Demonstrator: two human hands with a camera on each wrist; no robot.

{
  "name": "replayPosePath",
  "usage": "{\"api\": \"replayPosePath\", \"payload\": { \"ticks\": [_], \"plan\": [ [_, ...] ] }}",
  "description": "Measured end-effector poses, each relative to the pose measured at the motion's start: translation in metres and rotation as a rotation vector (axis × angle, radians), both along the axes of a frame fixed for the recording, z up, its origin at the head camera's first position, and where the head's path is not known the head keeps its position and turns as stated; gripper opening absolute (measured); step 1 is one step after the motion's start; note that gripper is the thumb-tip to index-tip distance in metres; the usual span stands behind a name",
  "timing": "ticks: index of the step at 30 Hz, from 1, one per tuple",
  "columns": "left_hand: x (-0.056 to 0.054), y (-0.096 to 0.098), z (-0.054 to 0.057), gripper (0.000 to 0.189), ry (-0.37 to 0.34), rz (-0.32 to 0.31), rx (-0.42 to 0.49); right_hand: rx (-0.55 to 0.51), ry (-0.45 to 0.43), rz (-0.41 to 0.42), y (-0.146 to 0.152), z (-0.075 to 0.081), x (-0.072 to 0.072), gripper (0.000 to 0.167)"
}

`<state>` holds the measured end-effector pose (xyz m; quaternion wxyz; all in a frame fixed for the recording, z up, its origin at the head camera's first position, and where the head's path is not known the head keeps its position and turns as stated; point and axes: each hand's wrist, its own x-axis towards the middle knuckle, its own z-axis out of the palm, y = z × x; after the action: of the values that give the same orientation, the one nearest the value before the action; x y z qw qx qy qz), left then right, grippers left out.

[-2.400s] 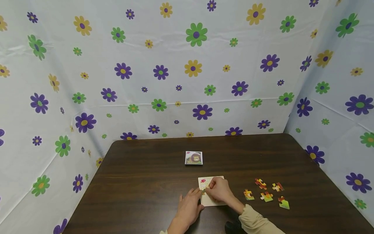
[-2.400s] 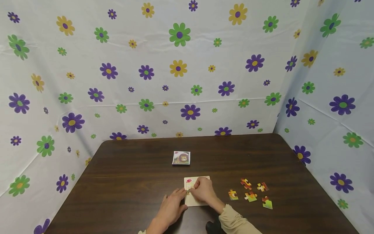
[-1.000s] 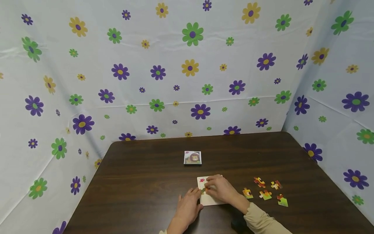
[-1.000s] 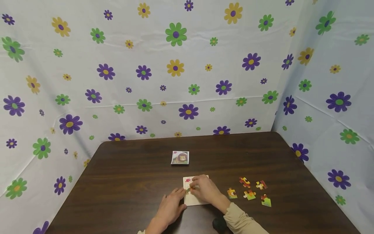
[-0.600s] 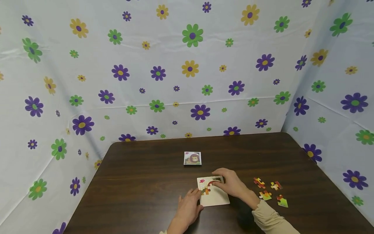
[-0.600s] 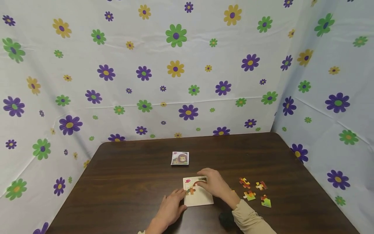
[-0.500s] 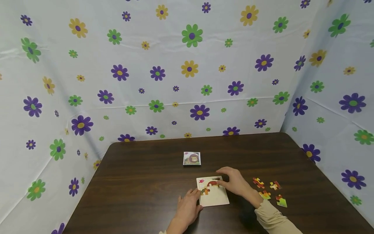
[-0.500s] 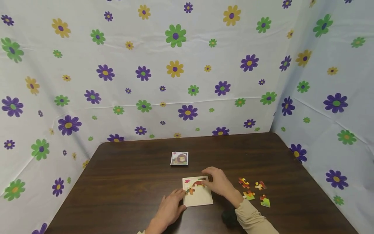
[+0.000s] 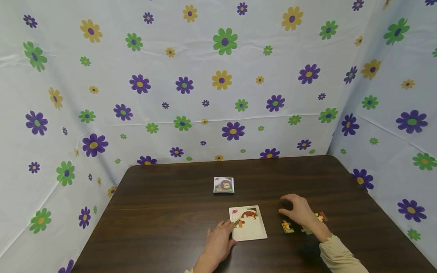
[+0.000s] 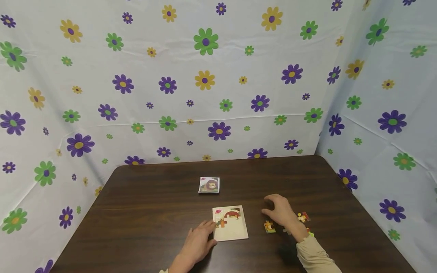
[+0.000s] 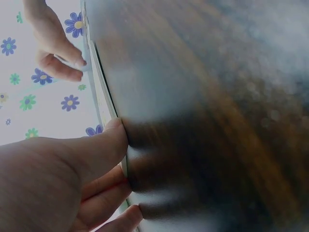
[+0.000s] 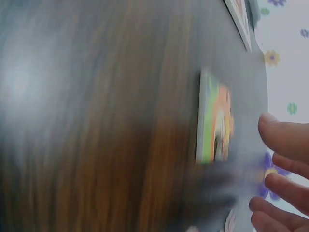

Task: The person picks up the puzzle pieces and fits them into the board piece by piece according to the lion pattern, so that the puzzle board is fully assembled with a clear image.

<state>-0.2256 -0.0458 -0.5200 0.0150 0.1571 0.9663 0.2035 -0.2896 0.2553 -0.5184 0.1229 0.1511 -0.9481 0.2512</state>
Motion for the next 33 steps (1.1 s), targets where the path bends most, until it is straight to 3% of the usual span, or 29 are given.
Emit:
{"api": "replayPosePath", "payload": {
  "ticks": [4,12,23,27,33],
  "plan": [
    [0.000,0.000,-0.001,0.048,-0.003,-0.004,-0.001,0.033,-0.034,-0.016,0.018,0.001,0.003,0.038],
    [0.001,-0.001,-0.001,0.048,0.012,0.000,0.018,0.073,-0.230,-0.059,0.044,0.008,0.004,0.034],
    [-0.001,0.000,0.000,0.048,0.012,0.001,0.008,0.029,-0.390,-0.111,0.046,0.015,-0.001,0.030],
    [0.000,0.000,0.000,0.048,0.019,-0.003,0.011,0.024,-0.385,-0.116,0.045,0.015,-0.002,0.027],
    [0.001,0.000,-0.001,0.047,0.035,-0.004,0.024,0.001,-0.301,-0.110,0.044,0.014,-0.001,0.024]
  ]
}}
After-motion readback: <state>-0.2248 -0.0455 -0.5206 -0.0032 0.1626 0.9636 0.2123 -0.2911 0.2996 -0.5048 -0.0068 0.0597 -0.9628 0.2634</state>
